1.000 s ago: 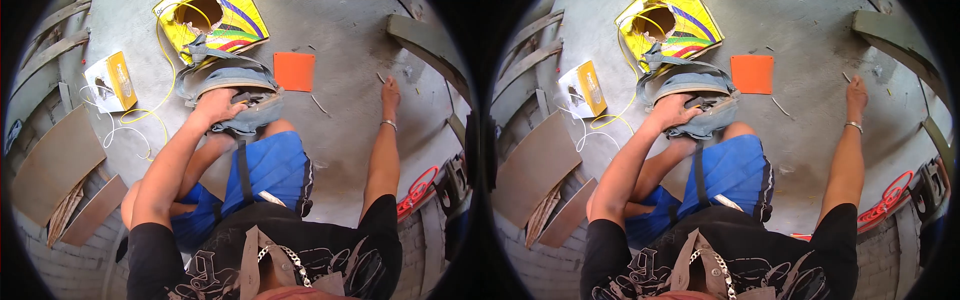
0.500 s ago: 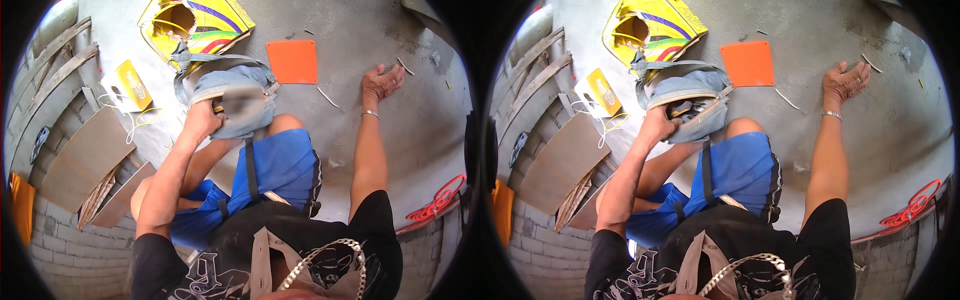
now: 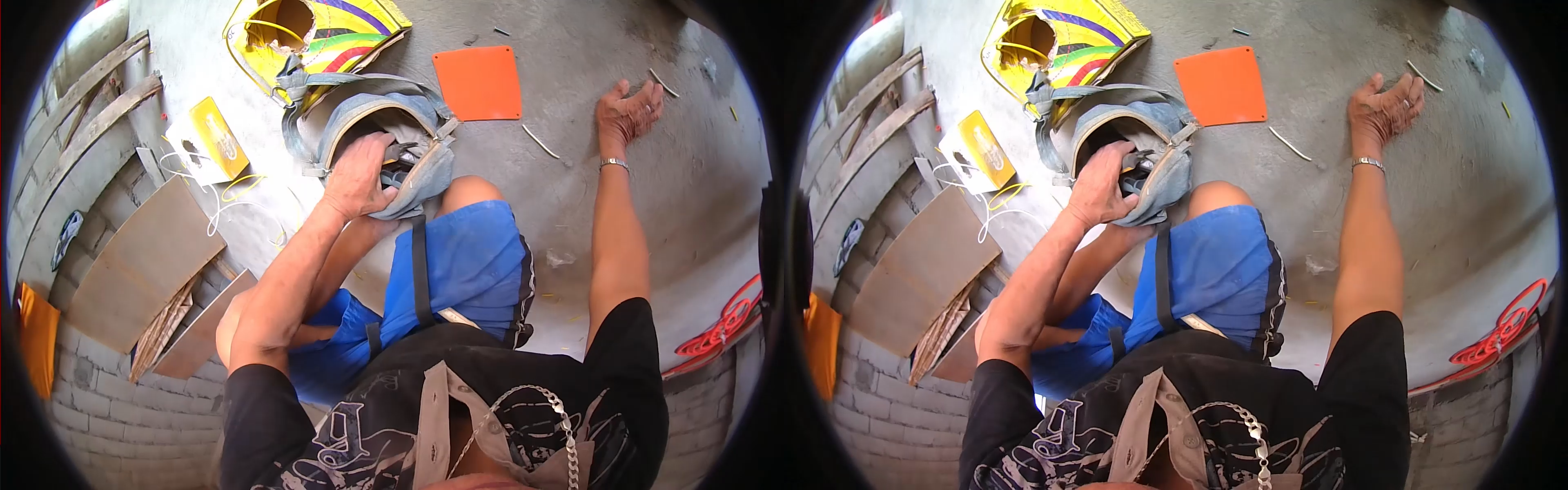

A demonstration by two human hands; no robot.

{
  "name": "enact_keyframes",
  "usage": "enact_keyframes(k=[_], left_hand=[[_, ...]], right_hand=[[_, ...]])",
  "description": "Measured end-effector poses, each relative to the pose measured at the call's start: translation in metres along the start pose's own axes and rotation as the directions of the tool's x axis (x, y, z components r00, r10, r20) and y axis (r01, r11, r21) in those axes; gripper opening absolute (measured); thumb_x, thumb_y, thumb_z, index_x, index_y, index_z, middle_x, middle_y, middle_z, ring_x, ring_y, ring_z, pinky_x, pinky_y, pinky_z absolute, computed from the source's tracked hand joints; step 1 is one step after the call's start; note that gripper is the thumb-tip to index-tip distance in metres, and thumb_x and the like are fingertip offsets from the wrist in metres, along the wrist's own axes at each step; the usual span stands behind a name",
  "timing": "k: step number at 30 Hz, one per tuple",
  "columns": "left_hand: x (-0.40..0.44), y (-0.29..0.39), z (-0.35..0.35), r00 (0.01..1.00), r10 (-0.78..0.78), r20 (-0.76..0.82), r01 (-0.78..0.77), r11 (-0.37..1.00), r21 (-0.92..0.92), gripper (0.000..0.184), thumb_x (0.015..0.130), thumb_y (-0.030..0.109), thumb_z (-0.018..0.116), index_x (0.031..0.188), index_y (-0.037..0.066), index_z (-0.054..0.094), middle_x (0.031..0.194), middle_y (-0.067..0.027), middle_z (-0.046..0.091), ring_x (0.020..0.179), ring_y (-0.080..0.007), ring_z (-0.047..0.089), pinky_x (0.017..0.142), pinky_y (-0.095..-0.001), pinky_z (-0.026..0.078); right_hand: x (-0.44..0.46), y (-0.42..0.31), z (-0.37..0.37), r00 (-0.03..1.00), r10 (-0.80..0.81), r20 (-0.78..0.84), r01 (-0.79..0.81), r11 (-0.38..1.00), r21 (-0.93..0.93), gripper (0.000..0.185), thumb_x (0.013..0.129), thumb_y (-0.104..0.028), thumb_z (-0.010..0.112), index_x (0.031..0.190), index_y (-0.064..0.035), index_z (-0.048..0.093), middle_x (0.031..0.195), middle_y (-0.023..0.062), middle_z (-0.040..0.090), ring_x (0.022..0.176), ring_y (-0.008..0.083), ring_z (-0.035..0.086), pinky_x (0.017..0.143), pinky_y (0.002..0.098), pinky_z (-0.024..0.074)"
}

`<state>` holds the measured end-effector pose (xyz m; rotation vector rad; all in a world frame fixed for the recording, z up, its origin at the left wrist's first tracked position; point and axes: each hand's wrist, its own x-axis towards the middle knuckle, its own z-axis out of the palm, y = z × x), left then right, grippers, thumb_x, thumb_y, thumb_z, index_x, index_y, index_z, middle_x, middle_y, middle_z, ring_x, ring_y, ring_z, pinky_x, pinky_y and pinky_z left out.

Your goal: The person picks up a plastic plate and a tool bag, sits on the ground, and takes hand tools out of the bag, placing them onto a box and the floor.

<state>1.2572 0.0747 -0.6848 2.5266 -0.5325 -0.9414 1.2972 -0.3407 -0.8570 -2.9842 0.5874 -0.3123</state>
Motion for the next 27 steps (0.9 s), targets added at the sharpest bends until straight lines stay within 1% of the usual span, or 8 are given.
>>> enact_keyframes(k=[7,11,14,16,19,22,26,27], left_hand=[[0.007,0.011,-0.001,0.997,-0.056,0.051,0.059,0.997,-0.046,0.060,0.056,0.020,0.071,0.109,0.001,0.049,0.113,-0.0201,0.054,0.105,-0.0364,0.051,0.092,-0.0407,0.041],[-0.004,0.007,-0.004,0.998,0.056,-0.021,-0.059,0.975,-0.215,0.044,0.059,0.016,0.068,0.098,0.003,0.053,0.105,-0.0160,0.057,0.096,-0.0348,0.054,0.087,-0.0402,0.044],[0.002,0.015,-0.021,0.994,0.063,0.086,-0.053,0.993,-0.105,0.049,0.058,0.015,0.068,0.103,0.004,0.053,0.105,-0.0153,0.056,0.096,-0.0346,0.055,0.085,-0.0411,0.045],[0.012,0.020,-0.020,0.992,0.122,0.045,-0.120,0.991,-0.057,0.055,0.058,0.016,0.068,0.110,0.005,0.052,0.106,-0.0160,0.055,0.097,-0.0357,0.055,0.085,-0.0420,0.045],[0.021,0.017,-0.006,0.978,0.002,0.206,0.021,0.994,-0.107,0.060,0.058,0.017,0.069,0.115,0.008,0.052,0.108,-0.0181,0.055,0.101,-0.0379,0.053,0.087,-0.0419,0.045],[0.024,0.018,-0.007,0.993,-0.013,0.119,0.016,0.999,-0.029,0.050,0.059,0.017,0.068,0.107,0.006,0.059,0.105,-0.0170,0.058,0.097,-0.0367,0.056,0.085,-0.0406,0.047],[0.015,0.000,-0.017,0.984,-0.165,0.061,0.174,0.962,-0.209,0.050,0.059,0.018,0.070,0.107,0.004,0.062,0.106,-0.0135,0.064,0.101,-0.0256,0.060,0.087,-0.0338,0.047],[0.018,0.006,-0.031,0.967,-0.249,0.047,0.253,0.954,-0.163,0.048,0.060,0.018,0.069,0.104,0.003,0.063,0.103,-0.0134,0.065,0.097,-0.0247,0.061,0.086,-0.0338,0.047]], right_hand=[[-0.002,-0.004,0.003,0.999,0.008,-0.039,-0.008,1.000,-0.023,0.058,0.082,-0.026,0.058,0.127,0.0003,0.034,0.135,0.0208,0.033,0.124,0.0402,0.032,0.102,0.0506,0.0287],[-0.002,-0.003,-0.001,0.998,0.062,-0.006,-0.062,0.998,-0.022,0.058,0.084,-0.027,0.057,0.130,-0.0005,0.033,0.136,0.0199,0.034,0.126,0.0394,0.031,0.104,0.0500,0.0260],[-0.001,-0.006,0.000,0.997,0.082,0.012,-0.082,0.997,0.010,0.059,0.084,-0.028,0.057,0.131,-0.0013,0.032,0.136,0.0192,0.033,0.128,0.0382,0.030,0.104,0.0505,0.0256],[0.000,-0.005,-0.003,0.995,0.096,0.024,-0.096,0.995,-0.003,0.060,0.083,-0.028,0.058,0.131,-0.0023,0.031,0.137,0.0182,0.031,0.128,0.0376,0.028,0.102,0.0519,0.0278],[-0.001,-0.006,-0.006,0.994,0.104,0.027,-0.104,0.994,-0.022,0.061,0.082,-0.027,0.058,0.131,-0.0030,0.031,0.138,0.0181,0.029,0.129,0.0369,0.028,0.102,0.0521,0.0276],[0.002,-0.005,-0.006,0.995,0.097,0.009,-0.097,0.995,0.001,0.061,0.082,-0.026,0.058,0.132,-0.0027,0.031,0.139,0.0178,0.029,0.129,0.0368,0.027,0.103,0.0511,0.0274],[0.004,-0.009,-0.011,0.995,0.095,0.016,-0.096,0.994,0.049,0.063,0.082,-0.029,0.059,0.132,-0.0014,0.031,0.138,0.0188,0.031,0.128,0.0371,0.029,0.103,0.0497,0.0275],[0.002,-0.008,-0.012,0.995,0.100,0.023,-0.101,0.993,0.059,0.063,0.082,-0.030,0.059,0.131,-0.0008,0.032,0.138,0.0193,0.032,0.127,0.0372,0.030,0.103,0.0495,0.0278]])
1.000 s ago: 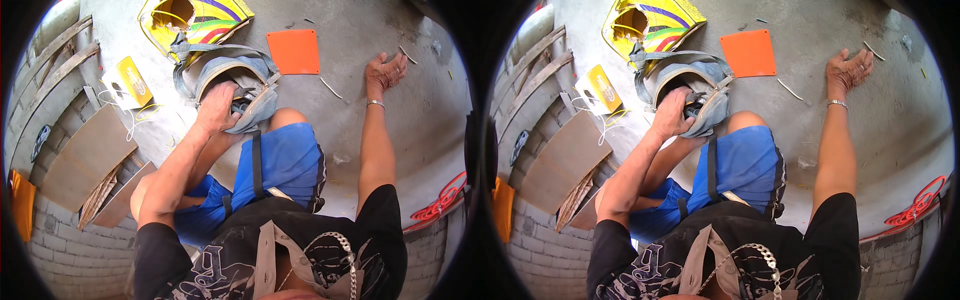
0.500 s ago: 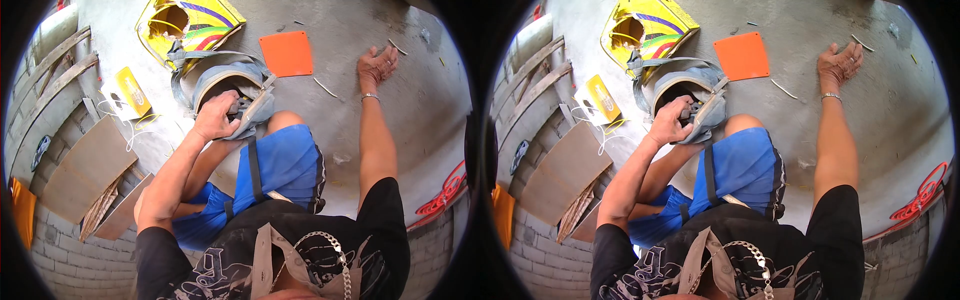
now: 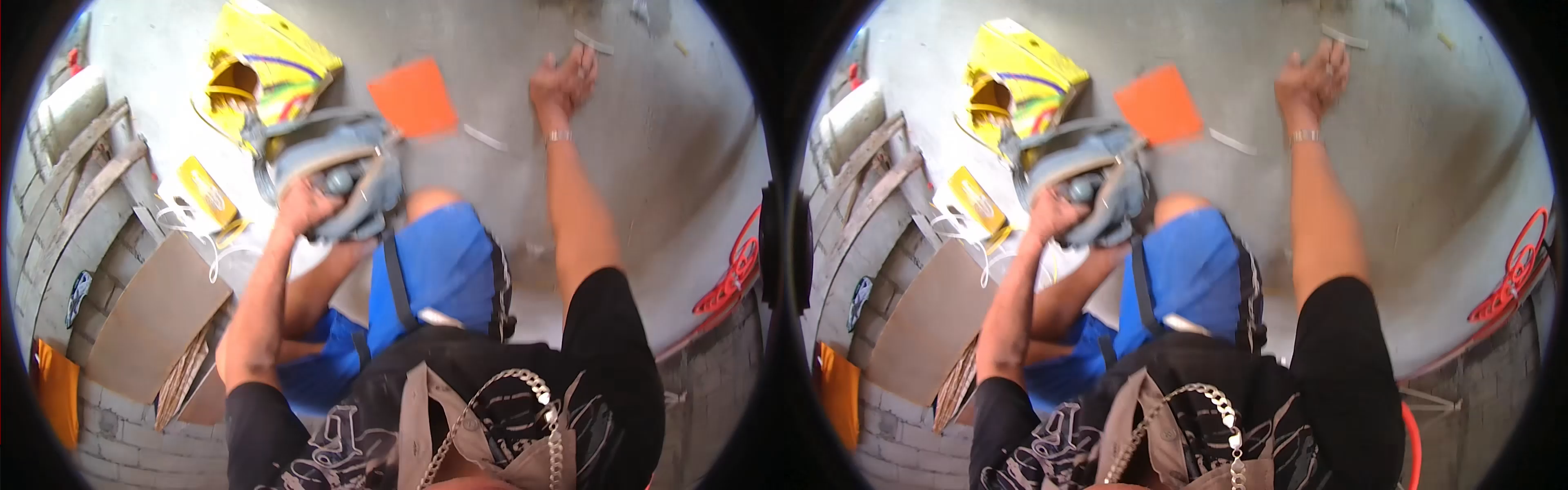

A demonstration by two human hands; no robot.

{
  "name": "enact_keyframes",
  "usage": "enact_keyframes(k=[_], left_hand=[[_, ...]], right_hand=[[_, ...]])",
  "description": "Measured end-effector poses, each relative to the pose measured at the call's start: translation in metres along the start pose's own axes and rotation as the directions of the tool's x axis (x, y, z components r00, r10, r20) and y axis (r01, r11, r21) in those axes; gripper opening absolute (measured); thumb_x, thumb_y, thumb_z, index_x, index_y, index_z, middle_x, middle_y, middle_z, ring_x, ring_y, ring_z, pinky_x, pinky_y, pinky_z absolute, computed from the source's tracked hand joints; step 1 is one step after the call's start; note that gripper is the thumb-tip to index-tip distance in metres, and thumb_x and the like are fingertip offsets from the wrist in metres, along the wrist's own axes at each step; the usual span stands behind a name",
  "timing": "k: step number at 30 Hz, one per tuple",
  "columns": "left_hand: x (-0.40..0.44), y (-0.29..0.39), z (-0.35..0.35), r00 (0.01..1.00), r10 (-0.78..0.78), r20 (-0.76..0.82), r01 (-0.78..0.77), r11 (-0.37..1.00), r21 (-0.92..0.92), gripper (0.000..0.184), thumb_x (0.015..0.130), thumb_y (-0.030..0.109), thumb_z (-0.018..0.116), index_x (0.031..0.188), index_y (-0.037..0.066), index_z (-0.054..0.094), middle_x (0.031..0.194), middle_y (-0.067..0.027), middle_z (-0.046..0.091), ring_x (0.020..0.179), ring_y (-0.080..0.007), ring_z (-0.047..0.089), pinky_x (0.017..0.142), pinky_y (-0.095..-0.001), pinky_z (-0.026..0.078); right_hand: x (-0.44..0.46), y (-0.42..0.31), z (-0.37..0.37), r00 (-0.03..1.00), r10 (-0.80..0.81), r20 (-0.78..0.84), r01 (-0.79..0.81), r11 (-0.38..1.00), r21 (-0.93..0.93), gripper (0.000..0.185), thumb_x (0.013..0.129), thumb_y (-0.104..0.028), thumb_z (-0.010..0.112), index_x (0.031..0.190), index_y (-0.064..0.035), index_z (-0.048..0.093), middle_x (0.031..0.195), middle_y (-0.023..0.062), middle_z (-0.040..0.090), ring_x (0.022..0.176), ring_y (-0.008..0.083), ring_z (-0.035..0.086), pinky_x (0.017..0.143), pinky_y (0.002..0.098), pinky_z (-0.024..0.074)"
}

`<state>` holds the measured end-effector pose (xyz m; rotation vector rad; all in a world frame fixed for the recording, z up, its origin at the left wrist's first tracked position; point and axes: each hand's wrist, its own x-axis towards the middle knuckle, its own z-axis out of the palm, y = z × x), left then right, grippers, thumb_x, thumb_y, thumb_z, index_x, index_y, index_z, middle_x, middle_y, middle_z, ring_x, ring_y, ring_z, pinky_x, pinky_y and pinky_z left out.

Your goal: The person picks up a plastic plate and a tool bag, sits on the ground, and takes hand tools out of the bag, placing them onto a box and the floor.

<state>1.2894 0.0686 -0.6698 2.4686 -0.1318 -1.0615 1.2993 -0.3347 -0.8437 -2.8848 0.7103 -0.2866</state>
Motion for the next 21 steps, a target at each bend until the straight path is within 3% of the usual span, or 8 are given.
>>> enact_keyframes(k=[1,2,5,9,14,15,17,21], left_hand=[[0.001,0.001,-0.005,0.996,-0.094,-0.008,0.094,0.995,0.035,0.045,0.061,0.019,0.069,0.102,0.002,0.064,0.101,-0.0133,0.065,0.094,-0.0238,0.062,0.085,-0.0338,0.048],[0.003,-0.029,0.000,0.961,-0.230,0.156,0.231,0.973,0.014,0.041,0.063,0.016,0.067,0.101,0.000,0.064,0.094,-0.0138,0.067,0.086,-0.0227,0.063,0.082,-0.0328,0.049],[0.005,-0.012,0.007,0.991,-0.029,0.131,0.045,0.992,-0.121,0.036,0.066,0.011,0.071,0.099,-0.002,0.063,0.092,-0.0101,0.067,0.083,-0.0146,0.061,0.080,-0.0295,0.049],[-0.031,0.001,-0.006,0.996,-0.048,0.072,0.050,0.998,-0.028,0.041,0.066,0.012,0.076,0.103,0.004,0.063,0.097,-0.0079,0.067,0.092,-0.0191,0.062,0.087,-0.0287,0.046],[-0.060,0.014,-0.028,0.981,0.049,-0.188,-0.115,0.926,-0.361,0.037,0.069,-0.004,0.072,0.103,0.005,0.061,0.106,-0.0118,0.063,0.099,-0.0181,0.059,0.088,-0.0325,0.047],[-0.060,0.014,-0.033,0.967,-0.067,-0.245,-0.055,0.886,-0.460,0.034,0.071,-0.003,0.071,0.103,0.001,0.060,0.106,-0.0121,0.063,0.099,-0.0190,0.059,0.091,-0.0324,0.046],[-0.060,0.020,-0.040,0.866,-0.418,-0.274,-0.001,0.547,-0.837,0.032,0.073,-0.003,0.070,0.104,-0.001,0.060,0.105,-0.0125,0.063,0.099,-0.0205,0.059,0.094,-0.0349,0.044],[-0.053,0.042,-0.082,0.911,-0.249,-0.329,-0.224,0.371,-0.901,0.033,0.081,0.015,0.057,0.110,-0.001,0.058,0.107,-0.0157,0.061,0.106,-0.0283,0.056,0.103,-0.0463,0.035]], right_hand=[[-0.001,0.007,0.008,0.998,-0.056,-0.033,0.059,0.992,0.115,0.064,0.081,-0.030,0.060,0.130,-0.0010,0.032,0.137,0.0196,0.033,0.126,0.0375,0.031,0.103,0.0500,0.0281],[-0.006,0.021,0.018,0.993,-0.103,-0.049,0.112,0.969,0.220,0.064,0.080,-0.031,0.060,0.130,-0.0012,0.033,0.136,0.0199,0.034,0.125,0.0378,0.032,0.102,0.0506,0.0284],[-0.016,0.011,0.018,0.995,0.048,-0.091,-0.048,0.999,0.007,0.061,0.083,-0.026,0.056,0.135,-0.0015,0.034,0.142,0.0177,0.033,0.131,0.0379,0.030,0.107,0.0496,0.0250],[-0.011,0.008,0.018,0.986,0.042,-0.163,-0.034,0.998,0.047,0.059,0.082,-0.023,0.055,0.133,0.0002,0.036,0.142,0.0184,0.034,0.130,0.0381,0.031,0.106,0.0487,0.0261],[-0.007,0.010,0.014,0.990,0.036,-0.139,-0.030,0.999,0.045,0.061,0.081,-0.022,0.057,0.134,-0.0001,0.035,0.142,0.0181,0.033,0.131,0.0379,0.030,0.107,0.0481,0.0248],[-0.006,0.011,0.014,0.985,0.047,-0.165,-0.036,0.997,0.068,0.061,0.081,-0.022,0.057,0.134,-0.0001,0.035,0.142,0.0181,0.033,0.131,0.0379,0.030,0.107,0.0481,0.0248],[-0.002,0.012,0.016,0.996,-0.008,-0.083,0.012,0.999,0.044,0.060,0.080,-0.027,0.061,0.130,-0.0042,0.036,0.136,0.0171,0.037,0.127,0.0371,0.032,0.103,0.0509,0.0284],[-0.001,0.013,0.015,0.999,-0.009,-0.049,0.010,1.000,0.016,0.060,0.081,-0.030,0.059,0.128,-0.0026,0.035,0.134,0.0186,0.035,0.125,0.0374,0.033,0.102,0.0514,0.0284]])
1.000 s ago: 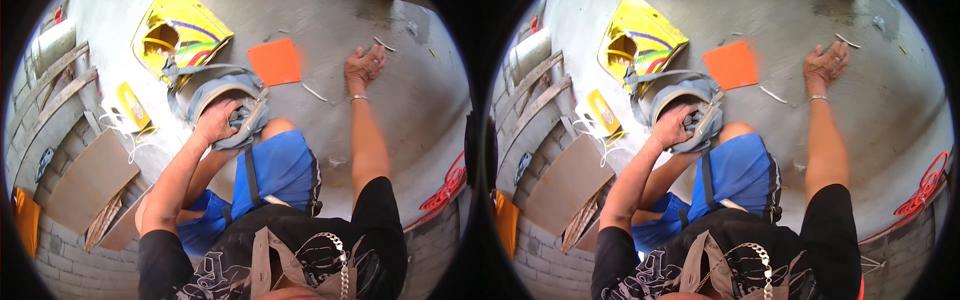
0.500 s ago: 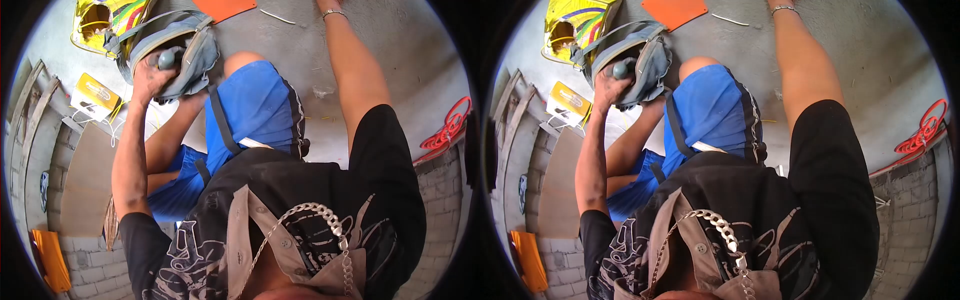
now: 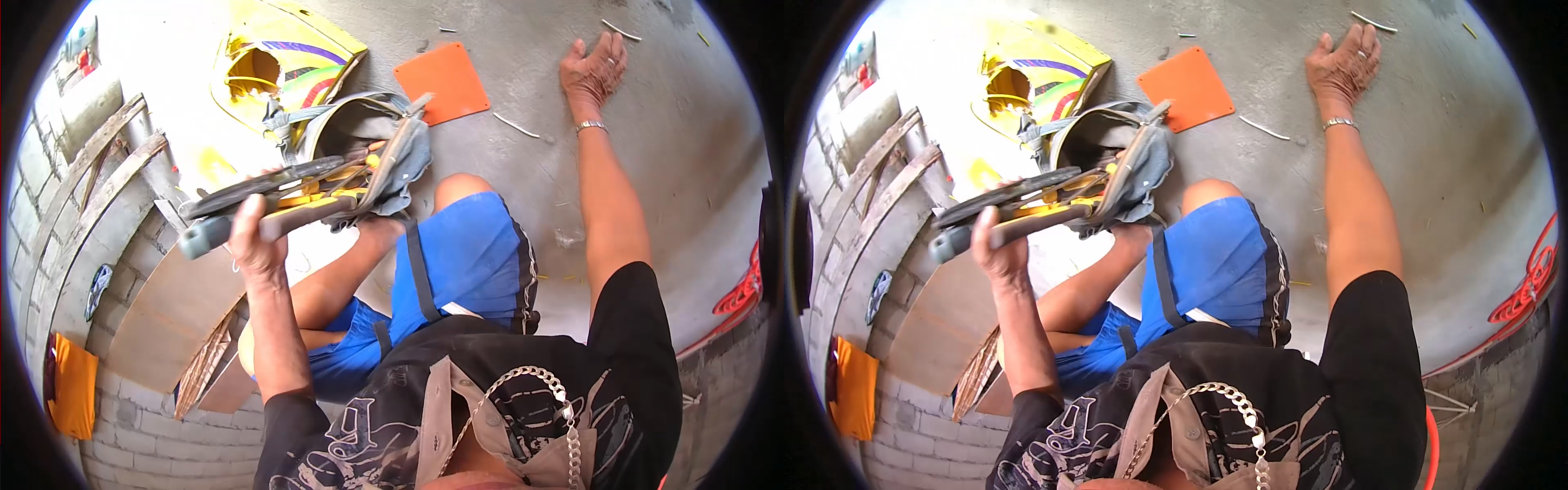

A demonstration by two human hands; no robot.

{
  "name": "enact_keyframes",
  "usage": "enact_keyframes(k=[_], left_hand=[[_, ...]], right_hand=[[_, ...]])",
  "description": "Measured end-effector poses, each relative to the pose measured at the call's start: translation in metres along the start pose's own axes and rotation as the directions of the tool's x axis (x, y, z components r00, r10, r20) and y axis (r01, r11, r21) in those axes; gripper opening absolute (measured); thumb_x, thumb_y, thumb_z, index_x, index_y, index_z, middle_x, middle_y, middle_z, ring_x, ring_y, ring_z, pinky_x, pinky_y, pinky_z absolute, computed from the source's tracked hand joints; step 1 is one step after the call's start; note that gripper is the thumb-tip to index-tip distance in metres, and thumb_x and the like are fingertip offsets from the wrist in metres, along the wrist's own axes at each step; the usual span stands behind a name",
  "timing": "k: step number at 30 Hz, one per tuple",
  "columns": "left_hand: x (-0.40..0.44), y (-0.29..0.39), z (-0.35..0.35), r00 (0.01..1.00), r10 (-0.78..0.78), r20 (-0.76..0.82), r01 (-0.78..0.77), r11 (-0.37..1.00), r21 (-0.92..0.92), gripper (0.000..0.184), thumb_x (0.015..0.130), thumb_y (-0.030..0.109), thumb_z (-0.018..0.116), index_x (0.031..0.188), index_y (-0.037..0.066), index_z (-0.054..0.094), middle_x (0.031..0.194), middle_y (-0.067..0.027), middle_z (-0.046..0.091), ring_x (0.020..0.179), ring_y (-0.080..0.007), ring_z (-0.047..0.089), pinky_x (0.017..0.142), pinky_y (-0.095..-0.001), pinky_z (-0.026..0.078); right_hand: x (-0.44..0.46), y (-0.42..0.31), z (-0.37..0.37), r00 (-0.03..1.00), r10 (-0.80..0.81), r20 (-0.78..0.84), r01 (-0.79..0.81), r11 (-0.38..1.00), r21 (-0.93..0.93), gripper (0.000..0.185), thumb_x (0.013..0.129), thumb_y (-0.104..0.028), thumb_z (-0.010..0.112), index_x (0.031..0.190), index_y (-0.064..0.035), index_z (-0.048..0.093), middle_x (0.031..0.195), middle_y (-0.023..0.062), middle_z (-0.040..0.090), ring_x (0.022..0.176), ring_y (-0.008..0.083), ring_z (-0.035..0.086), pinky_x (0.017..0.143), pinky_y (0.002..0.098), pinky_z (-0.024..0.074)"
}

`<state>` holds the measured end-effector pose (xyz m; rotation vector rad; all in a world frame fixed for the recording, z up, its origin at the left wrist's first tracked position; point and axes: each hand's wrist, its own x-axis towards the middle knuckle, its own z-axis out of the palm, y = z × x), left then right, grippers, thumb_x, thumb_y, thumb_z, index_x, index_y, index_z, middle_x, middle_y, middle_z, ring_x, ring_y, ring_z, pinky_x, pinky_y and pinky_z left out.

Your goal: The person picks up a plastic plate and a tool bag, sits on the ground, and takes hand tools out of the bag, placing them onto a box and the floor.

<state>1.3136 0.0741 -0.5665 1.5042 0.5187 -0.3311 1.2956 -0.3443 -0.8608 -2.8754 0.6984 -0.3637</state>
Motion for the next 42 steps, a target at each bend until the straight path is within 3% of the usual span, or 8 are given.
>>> enact_keyframes(k=[12,18,20,22,32,35,37,42], left_hand=[[0.133,0.133,0.091,0.866,0.274,-0.419,-0.404,0.877,-0.261,0.039,0.070,0.025,0.068,0.101,0.003,0.058,0.095,-0.0120,0.062,0.098,-0.0288,0.057,0.100,-0.0513,0.036],[0.291,0.034,0.116,0.998,0.005,0.066,0.005,0.990,-0.141,0.024,0.074,0.019,0.075,0.088,0.005,0.061,0.087,-0.0083,0.064,0.082,-0.0220,0.062,0.080,-0.0412,0.051],[0.296,0.005,0.155,0.985,-0.139,0.104,0.135,0.990,0.039,0.021,0.079,0.024,0.067,0.070,0.010,0.054,0.054,-0.0014,0.050,0.046,-0.0140,0.048,0.046,-0.0288,0.043],[0.310,-0.005,0.164,0.990,-0.105,-0.098,0.133,0.928,0.347,0.027,0.072,0.019,0.078,0.085,0.001,0.062,0.083,-0.0095,0.064,0.070,-0.0206,0.063,0.068,-0.0370,0.054],[0.339,-0.033,0.140,0.996,-0.053,-0.075,0.090,0.740,0.666,0.041,0.069,0.036,0.080,0.069,0.004,0.055,0.063,-0.0001,0.048,0.054,-0.0117,0.045,0.050,-0.0299,0.040],[0.301,-0.019,0.122,1.000,0.005,-0.026,0.019,0.537,0.843,0.059,0.075,0.040,0.075,0.107,-0.007,0.061,0.091,-0.0128,0.064,0.088,-0.0200,0.059,0.084,-0.0353,0.048],[0.260,-0.012,0.115,0.928,0.351,0.126,-0.323,0.586,0.743,0.052,0.078,0.040,0.072,0.105,-0.004,0.064,0.096,-0.0143,0.065,0.085,-0.0187,0.060,0.080,-0.0328,0.049],[0.125,-0.016,0.084,0.823,-0.552,0.130,0.178,0.469,0.865,0.043,0.085,0.041,0.059,0.079,-0.001,0.068,0.068,-0.0087,0.065,0.062,-0.0158,0.061,0.063,-0.0294,0.049]], right_hand=[[0.000,-0.001,0.001,1.000,0.003,-0.014,-0.003,1.000,0.003,0.062,0.080,-0.028,0.060,0.131,-0.0048,0.034,0.137,0.0159,0.033,0.127,0.0368,0.030,0.103,0.0499,0.0277],[0.002,-0.004,-0.004,0.999,0.038,0.021,-0.038,0.999,-0.015,0.065,0.079,-0.027,0.062,0.133,-0.0051,0.033,0.141,0.0154,0.030,0.129,0.0365,0.029,0.104,0.0496,0.0269],[0.001,-0.003,-0.004,0.999,0.031,0.034,-0.031,1.000,0.000,0.066,0.079,-0.026,0.063,0.134,-0.0052,0.032,0.142,0.0157,0.029,0.129,0.0366,0.028,0.104,0.0497,0.0266],[0.000,-0.005,-0.006,0.999,0.040,0.036,-0.040,0.999,0.003,0.066,0.079,-0.026,0.062,0.134,-0.0051,0.032,0.142,0.0156,0.029,0.129,0.0364,0.028,0.105,0.0496,0.0265],[0.003,-0.007,-0.009,0.998,0.042,0.054,-0.041,0.999,-0.029,0.067,0.079,-0.025,0.062,0.135,-0.0043,0.031,0.141,0.0164,0.031,0.129,0.0360,0.030,0.105,0.0473,0.0272],[0.003,-0.010,-0.010,0.997,0.058,0.059,-0.056,0.998,-0.035,0.065,0.080,-0.026,0.061,0.134,-0.0042,0.032,0.141,0.0155,0.031,0.129,0.0356,0.029,0.106,0.0472,0.0267],[0.002,-0.006,-0.007,0.998,0.038,0.044,-0.037,0.999,-0.024,0.064,0.081,-0.027,0.060,0.134,-0.0041,0.033,0.141,0.0154,0.031,0.129,0.0355,0.029,0.106,0.0473,0.0267],[0.001,-0.010,-0.009,0.998,0.041,0.056,-0.039,0.999,-0.036,0.061,0.082,-0.027,0.059,0.133,-0.0038,0.034,0.140,0.0157,0.032,0.130,0.0353,0.029,0.106,0.0473,0.0267]])
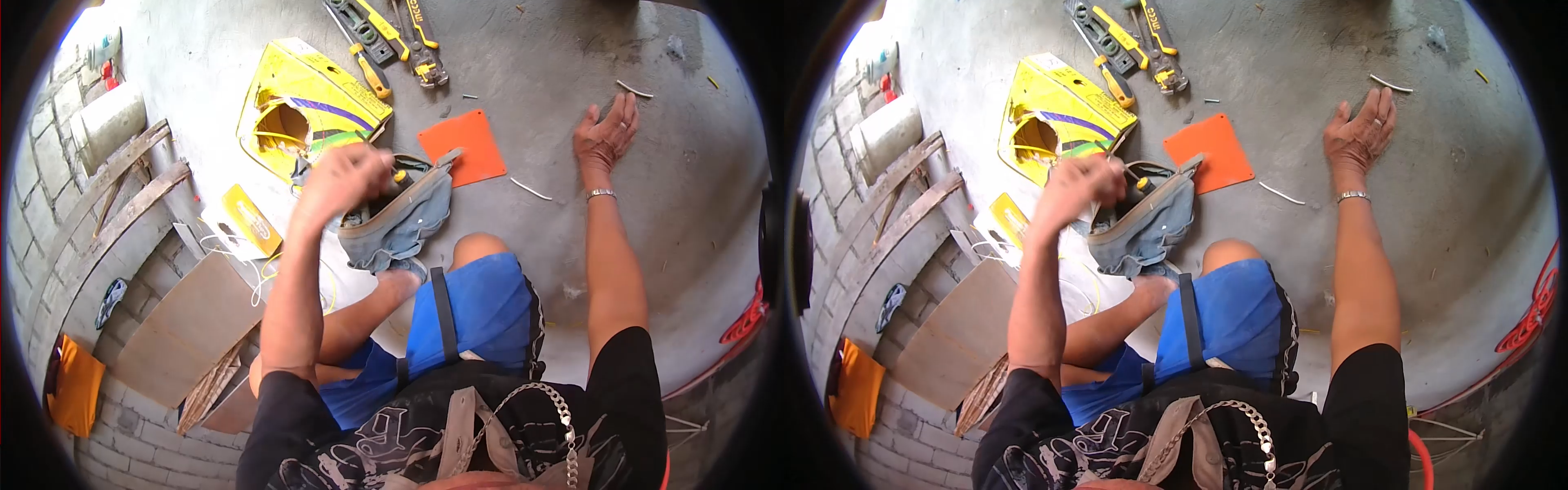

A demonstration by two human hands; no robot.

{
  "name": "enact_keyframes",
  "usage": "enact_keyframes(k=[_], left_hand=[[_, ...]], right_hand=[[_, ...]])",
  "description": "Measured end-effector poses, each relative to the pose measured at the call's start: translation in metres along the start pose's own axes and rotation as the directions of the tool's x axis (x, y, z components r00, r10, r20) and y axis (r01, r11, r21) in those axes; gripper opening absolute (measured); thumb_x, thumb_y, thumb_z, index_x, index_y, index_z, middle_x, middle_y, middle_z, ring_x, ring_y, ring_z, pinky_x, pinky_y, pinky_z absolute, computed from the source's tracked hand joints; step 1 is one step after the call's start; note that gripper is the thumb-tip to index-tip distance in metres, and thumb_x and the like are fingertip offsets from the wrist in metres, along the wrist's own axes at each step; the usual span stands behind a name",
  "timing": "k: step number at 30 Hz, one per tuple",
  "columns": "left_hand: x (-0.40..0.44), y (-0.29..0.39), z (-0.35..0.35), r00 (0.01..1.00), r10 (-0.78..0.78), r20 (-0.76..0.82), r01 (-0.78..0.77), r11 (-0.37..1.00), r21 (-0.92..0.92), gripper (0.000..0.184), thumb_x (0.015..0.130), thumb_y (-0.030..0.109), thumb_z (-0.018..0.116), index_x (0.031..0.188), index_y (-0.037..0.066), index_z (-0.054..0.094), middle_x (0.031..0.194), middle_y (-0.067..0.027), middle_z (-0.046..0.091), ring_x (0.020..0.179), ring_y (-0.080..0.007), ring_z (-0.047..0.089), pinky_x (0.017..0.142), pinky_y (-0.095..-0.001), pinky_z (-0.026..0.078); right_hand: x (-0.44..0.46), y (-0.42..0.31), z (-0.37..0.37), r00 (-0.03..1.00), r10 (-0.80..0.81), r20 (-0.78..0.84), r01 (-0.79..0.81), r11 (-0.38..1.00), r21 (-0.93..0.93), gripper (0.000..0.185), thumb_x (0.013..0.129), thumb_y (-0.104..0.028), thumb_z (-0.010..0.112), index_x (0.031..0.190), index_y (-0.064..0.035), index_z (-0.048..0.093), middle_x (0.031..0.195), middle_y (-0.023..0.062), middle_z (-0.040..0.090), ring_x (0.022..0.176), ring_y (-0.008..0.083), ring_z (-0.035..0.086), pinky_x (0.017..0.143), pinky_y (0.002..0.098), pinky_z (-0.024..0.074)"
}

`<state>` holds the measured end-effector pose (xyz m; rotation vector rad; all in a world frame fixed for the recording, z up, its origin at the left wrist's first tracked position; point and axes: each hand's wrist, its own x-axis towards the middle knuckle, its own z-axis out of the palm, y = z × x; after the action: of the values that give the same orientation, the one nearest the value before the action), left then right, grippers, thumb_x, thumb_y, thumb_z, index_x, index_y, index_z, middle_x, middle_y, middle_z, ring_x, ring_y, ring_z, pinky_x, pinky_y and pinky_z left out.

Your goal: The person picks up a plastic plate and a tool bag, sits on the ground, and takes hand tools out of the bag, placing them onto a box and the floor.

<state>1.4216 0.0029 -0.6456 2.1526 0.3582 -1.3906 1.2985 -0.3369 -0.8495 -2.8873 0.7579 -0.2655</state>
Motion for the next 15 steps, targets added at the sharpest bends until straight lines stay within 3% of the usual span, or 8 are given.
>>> enact_keyframes(k=[2,4,5,8,10,12,14,15], left_hand=[[0.004,-0.046,0.024,0.999,-0.039,-0.021,0.044,0.917,0.396,0.052,0.084,0.048,0.058,0.077,-0.003,0.066,0.064,-0.0152,0.063,0.062,-0.0224,0.063,0.064,-0.0340,0.049],[0.009,-0.061,0.045,0.988,0.014,-0.154,0.060,0.883,0.466,0.055,0.083,0.050,0.058,0.075,-0.004,0.065,0.066,-0.0212,0.062,0.065,-0.0321,0.064,0.064,-0.0401,0.048],[0.013,-0.059,0.054,0.984,0.040,-0.174,0.023,0.936,0.350,0.053,0.084,0.050,0.058,0.079,-0.002,0.066,0.069,-0.0230,0.063,0.068,-0.0394,0.062,0.065,-0.0435,0.047],[0.026,-0.050,0.078,0.907,0.220,-0.358,-0.062,0.913,0.403,0.052,0.084,0.050,0.056,0.086,-0.001,0.067,0.068,-0.0227,0.062,0.071,-0.0385,0.063,0.068,-0.0430,0.048],[0.023,-0.042,0.083,0.921,0.199,-0.335,-0.049,0.912,0.406,0.041,0.085,0.039,0.059,0.094,0.000,0.066,0.070,-0.0201,0.063,0.068,-0.0326,0.064,0.067,-0.0385,0.049],[0.015,-0.042,0.091,0.687,0.466,-0.558,-0.417,0.881,0.223,0.027,0.086,0.027,0.062,0.097,0.002,0.064,0.073,-0.0152,0.063,0.066,-0.0227,0.063,0.064,-0.0331,0.049],[0.003,-0.027,0.074,0.649,0.465,-0.602,-0.459,0.870,0.178,0.021,0.089,0.019,0.060,0.098,0.000,0.062,0.075,-0.0101,0.062,0.066,-0.0136,0.059,0.063,-0.0279,0.047],[-0.005,-0.006,0.058,0.650,0.448,-0.614,-0.457,0.876,0.156,0.020,0.085,0.016,0.064,0.096,0.000,0.061,0.079,-0.0187,0.063,0.070,-0.0294,0.063,0.063,-0.0340,0.048]], right_hand=[[0.000,-0.002,0.000,1.000,0.013,0.004,-0.013,1.000,-0.016,0.060,0.083,-0.026,0.059,0.133,-0.0040,0.034,0.140,0.0153,0.031,0.129,0.0354,0.029,0.106,0.0471,0.0272],[0.000,0.001,0.003,1.000,0.000,-0.009,0.000,1.000,-0.018,0.060,0.083,-0.026,0.059,0.133,-0.0039,0.034,0.140,0.0150,0.031,0.129,0.0352,0.029,0.106,0.0471,0.0273],[0.000,0.002,0.003,1.000,-0.009,-0.017,0.009,1.000,-0.022,0.060,0.082,-0.026,0.059,0.132,-0.0039,0.035,0.140,0.0147,0.031,0.129,0.0351,0.029,0.106,0.0471,0.0273],[0.000,0.000,0.002,1.000,-0.005,-0.030,0.004,1.000,-0.020,0.060,0.082,-0.025,0.060,0.132,-0.0036,0.035,0.140,0.0145,0.032,0.129,0.0353,0.030,0.106,0.0475,0.0277],[-0.001,0.001,0.003,0.999,-0.012,-0.034,0.012,1.000,-0.010,0.061,0.081,-0.025,0.060,0.132,-0.0038,0.035,0.140,0.0145,0.032,0.129,0.0353,0.030,0.105,0.0477,0.0278],[0.002,0.002,0.003,0.999,-0.007,-0.046,0.007,1.000,-0.010,0.061,0.081,-0.025,0.061,0.132,-0.0039,0.035,0.141,0.0145,0.031,0.129,0.0354,0.029,0.105,0.0479,0.0280],[0.001,0.001,0.002,1.000,-0.003,-0.027,0.003,1.000,-0.017,0.063,0.080,-0.024,0.062,0.133,-0.0045,0.034,0.143,0.0144,0.029,0.130,0.0357,0.028,0.105,0.0482,0.0277],[-0.002,0.001,0.001,0.999,-0.008,-0.032,0.007,1.000,-0.031,0.063,0.080,-0.024,0.062,0.133,-0.0045,0.034,0.143,0.0144,0.029,0.130,0.0357,0.028,0.105,0.0482,0.0277]])
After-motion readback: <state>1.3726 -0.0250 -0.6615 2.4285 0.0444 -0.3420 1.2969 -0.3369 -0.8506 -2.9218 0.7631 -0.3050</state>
